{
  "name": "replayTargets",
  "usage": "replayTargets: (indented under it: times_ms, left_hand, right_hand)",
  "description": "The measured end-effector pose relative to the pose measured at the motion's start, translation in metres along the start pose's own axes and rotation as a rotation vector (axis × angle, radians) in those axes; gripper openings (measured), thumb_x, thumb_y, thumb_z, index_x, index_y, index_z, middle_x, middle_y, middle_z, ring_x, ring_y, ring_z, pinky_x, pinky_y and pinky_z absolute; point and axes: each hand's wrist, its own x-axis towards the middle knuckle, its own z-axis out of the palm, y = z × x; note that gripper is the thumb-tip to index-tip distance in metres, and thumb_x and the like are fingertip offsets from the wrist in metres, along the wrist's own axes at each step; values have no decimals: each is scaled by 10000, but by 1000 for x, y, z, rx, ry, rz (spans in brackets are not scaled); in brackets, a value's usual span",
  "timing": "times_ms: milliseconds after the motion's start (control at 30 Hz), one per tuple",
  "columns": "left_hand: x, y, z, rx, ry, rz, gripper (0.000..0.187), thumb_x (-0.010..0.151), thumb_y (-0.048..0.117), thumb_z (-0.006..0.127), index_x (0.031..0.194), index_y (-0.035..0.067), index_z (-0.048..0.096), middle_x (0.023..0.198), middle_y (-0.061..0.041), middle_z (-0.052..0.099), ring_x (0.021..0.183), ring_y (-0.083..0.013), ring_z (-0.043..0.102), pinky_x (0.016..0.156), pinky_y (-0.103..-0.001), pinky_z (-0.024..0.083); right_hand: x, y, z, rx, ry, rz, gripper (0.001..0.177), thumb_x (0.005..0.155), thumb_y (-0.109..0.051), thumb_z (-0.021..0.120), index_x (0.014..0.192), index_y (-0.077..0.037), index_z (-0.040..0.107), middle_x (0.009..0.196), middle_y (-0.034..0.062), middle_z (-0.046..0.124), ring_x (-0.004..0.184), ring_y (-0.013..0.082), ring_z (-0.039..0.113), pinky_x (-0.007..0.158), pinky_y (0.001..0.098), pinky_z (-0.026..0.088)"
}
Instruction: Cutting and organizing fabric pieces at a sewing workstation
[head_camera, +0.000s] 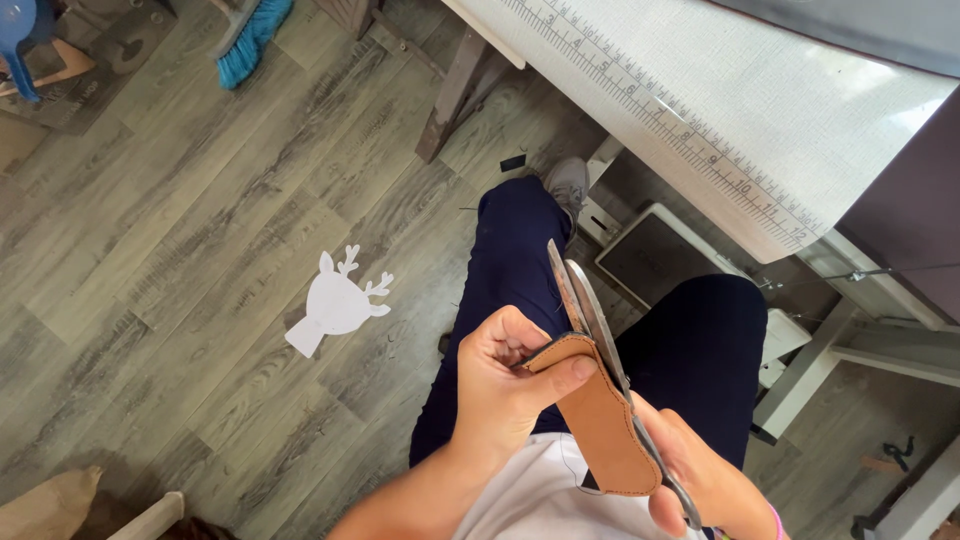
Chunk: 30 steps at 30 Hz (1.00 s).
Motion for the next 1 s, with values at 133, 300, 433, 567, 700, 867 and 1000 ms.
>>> replayTargets:
  times_ms: [133, 300, 433, 567, 700, 867, 1000]
  left_hand:
    - [0, 1, -3, -14, -19, -11, 436, 646, 105, 952, 736, 131, 526, 658, -3, 671, 602, -32, 567, 521, -201, 427]
    - [1, 0, -5, -55, -40, -48, 450, 655, 55, 942, 721, 138, 505, 642, 4, 646, 586, -33, 539, 511, -205, 408]
    - [0, 0, -1, -76, -24, -71, 433, 654, 45, 934, 727, 126, 515, 652, -14, 653, 604, -50, 556, 541, -218, 436]
    - [1, 1, 1, -89, -24, -86, 429, 639, 59, 936, 717, 119, 518, 625, -4, 617, 581, -48, 512, 529, -223, 407]
    - [4, -1, 1, -72, -6, -114, 412, 628, 69, 945, 752, 118, 556, 670, 17, 616, 632, -56, 547, 565, -220, 448]
    - [5, -7, 1, -50, -24, -123, 377, 645, 90, 947, 764, 111, 590, 706, 7, 665, 652, -57, 576, 585, -210, 452]
    - [5, -7, 2, -36, -54, -119, 378, 673, 64, 933, 763, 112, 569, 708, -9, 681, 651, -59, 586, 590, -220, 472]
  right_hand:
    - [-4, 26, 1, 28, 11, -26, 867, 714, -889, 437, 1021, -95, 603, 620, -65, 381, 580, 103, 270, 487, 316, 270]
    - [-5, 34, 3, 56, 4, -43, 778, 707, -716, 209, 975, -92, 589, 435, -120, 518, 525, 45, 330, 444, 276, 316]
    - [-3, 24, 6, 118, 24, -58, 396, 784, -429, 606, 1001, -97, 600, 534, -106, 501, 542, 57, 393, 469, 276, 343]
    - [0, 44, 9, 157, 28, -168, 455, 706, -142, 760, 1139, -78, 634, 587, -133, 557, 537, 28, 468, 457, 237, 407]
    - [8, 9, 1, 313, -49, -290, 1273, 823, -1017, 487, 1542, 22, 331, 766, -24, 592, 638, 86, 527, 550, 247, 404]
    - [1, 9, -1, 146, -31, -187, 1350, 736, -1102, 243, 1526, -17, 388, 844, -21, 527, 698, 113, 453, 622, 290, 428]
    - [-5, 25, 3, 1, -6, -26, 1410, 618, -1101, 144, 1629, -119, 187, 1446, 65, 591, 1176, 187, 628, 1030, 362, 443]
